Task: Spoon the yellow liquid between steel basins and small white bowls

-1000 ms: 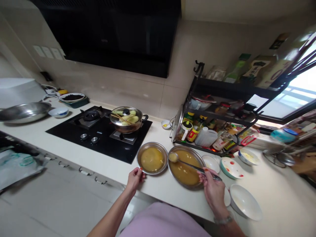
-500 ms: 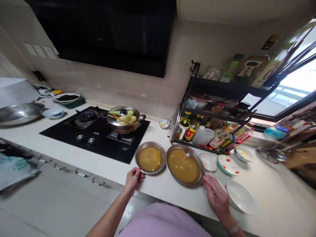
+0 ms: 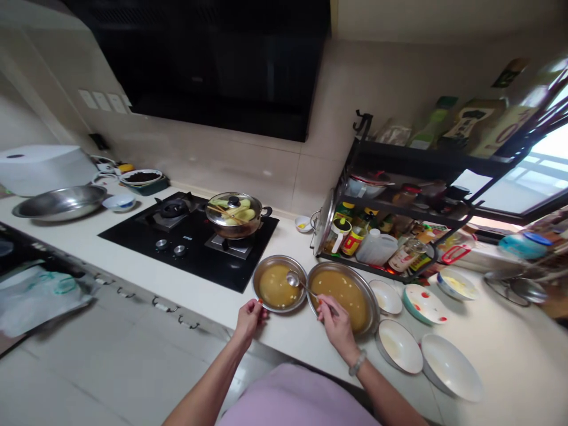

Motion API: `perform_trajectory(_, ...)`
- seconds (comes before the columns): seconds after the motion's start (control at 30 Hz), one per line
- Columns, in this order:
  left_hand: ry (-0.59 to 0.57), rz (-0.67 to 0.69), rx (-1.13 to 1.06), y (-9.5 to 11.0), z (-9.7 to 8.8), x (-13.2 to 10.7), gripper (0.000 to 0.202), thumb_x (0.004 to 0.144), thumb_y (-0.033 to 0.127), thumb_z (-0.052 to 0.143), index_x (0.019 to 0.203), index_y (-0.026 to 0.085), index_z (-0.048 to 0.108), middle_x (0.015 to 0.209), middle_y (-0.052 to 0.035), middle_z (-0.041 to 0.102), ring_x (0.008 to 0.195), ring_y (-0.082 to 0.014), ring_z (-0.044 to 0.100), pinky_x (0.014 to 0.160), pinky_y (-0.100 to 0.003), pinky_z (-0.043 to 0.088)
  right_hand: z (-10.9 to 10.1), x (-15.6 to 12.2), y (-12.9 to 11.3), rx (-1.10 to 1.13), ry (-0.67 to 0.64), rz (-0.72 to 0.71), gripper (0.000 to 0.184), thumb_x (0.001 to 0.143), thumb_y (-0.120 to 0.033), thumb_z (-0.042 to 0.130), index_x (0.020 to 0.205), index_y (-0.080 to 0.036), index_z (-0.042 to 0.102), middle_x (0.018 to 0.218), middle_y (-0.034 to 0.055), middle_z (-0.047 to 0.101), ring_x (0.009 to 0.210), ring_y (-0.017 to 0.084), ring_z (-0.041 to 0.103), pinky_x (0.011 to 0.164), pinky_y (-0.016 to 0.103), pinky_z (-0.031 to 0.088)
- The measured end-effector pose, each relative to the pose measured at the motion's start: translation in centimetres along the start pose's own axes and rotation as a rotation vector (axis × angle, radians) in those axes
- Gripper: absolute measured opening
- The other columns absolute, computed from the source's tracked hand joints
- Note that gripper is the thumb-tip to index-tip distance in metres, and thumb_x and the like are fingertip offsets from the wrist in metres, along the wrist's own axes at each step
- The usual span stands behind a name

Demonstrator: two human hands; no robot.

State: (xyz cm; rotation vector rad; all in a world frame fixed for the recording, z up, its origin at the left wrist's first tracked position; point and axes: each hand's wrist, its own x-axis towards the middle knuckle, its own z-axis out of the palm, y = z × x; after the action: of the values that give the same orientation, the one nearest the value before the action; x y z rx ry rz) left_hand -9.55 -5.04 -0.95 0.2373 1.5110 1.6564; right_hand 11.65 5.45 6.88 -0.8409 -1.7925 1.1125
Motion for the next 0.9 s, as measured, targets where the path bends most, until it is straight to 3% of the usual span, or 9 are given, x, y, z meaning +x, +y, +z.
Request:
perform_trajectory(0.17, -0.010, 0.001, -0.029, -0.4, -0.1, 0.2, 0.043, 0.061, 0.054, 0.070, 0.060, 0.019, 0.046, 0.052, 0.0029, 0.057, 0.045, -0.0084, 0.052, 0.042, -0.018, 0.036, 1.9, 0.6, 0.5, 0.148, 0.072, 0.194, 0.039, 0.081, -0.054, 0.058, 0.089, -0.016, 0.065, 0.061, 0.0010, 0.063, 0.048, 0.014, 0.059, 0.049, 0.026, 0.051)
perform_trajectory(0.33, -0.008, -0.001, -0.027, -0.3, -0.1, 0.1, 0.043, 0.060, 0.054, 0.071, 0.060, 0.019, 0.047, 0.053, 0.0027, 0.057, 0.045, -0.0084, 0.052, 0.042, -0.017, 0.036, 1.6, 1.1, 0.9, 0.344, 0.219, 0.358, 0.046, 0.070, -0.057, 0.068, 0.089, -0.015, 0.060, 0.059, 0.0014, 0.065, 0.044, 0.013, 0.056, 0.046, 0.025, 0.049)
perform_trajectory(0.63, -0.020, -0.002, -0.028, -0.2, -0.3, 0.0, 0.044, 0.060, 0.055, 0.071, 0.060, 0.018, 0.047, 0.053, 0.0026, 0.058, 0.046, -0.0081, 0.053, 0.042, -0.017, 0.037, -1.3, 0.9, -1.4, 0.509, 0.394, 0.440, 0.042, 0.061, -0.043, 0.079, 0.086, -0.014, 0.061, 0.063, 0.0047, 0.068, 0.051, 0.015, 0.060, 0.045, 0.023, 0.047)
perform_trajectory(0.9, -0.008, -0.022, -0.020, 0.2, -0.3, -0.2, 0.043, 0.059, 0.054, 0.073, 0.062, 0.017, 0.051, 0.054, 0.0025, 0.059, 0.046, -0.0077, 0.053, 0.043, -0.017, 0.039, -7.0, -0.1, -2.1, 0.404, 0.536, 0.400, 0.041, 0.060, -0.043, 0.078, 0.086, -0.015, 0.062, 0.060, 0.0045, 0.067, 0.052, 0.018, 0.061, 0.044, 0.025, 0.046)
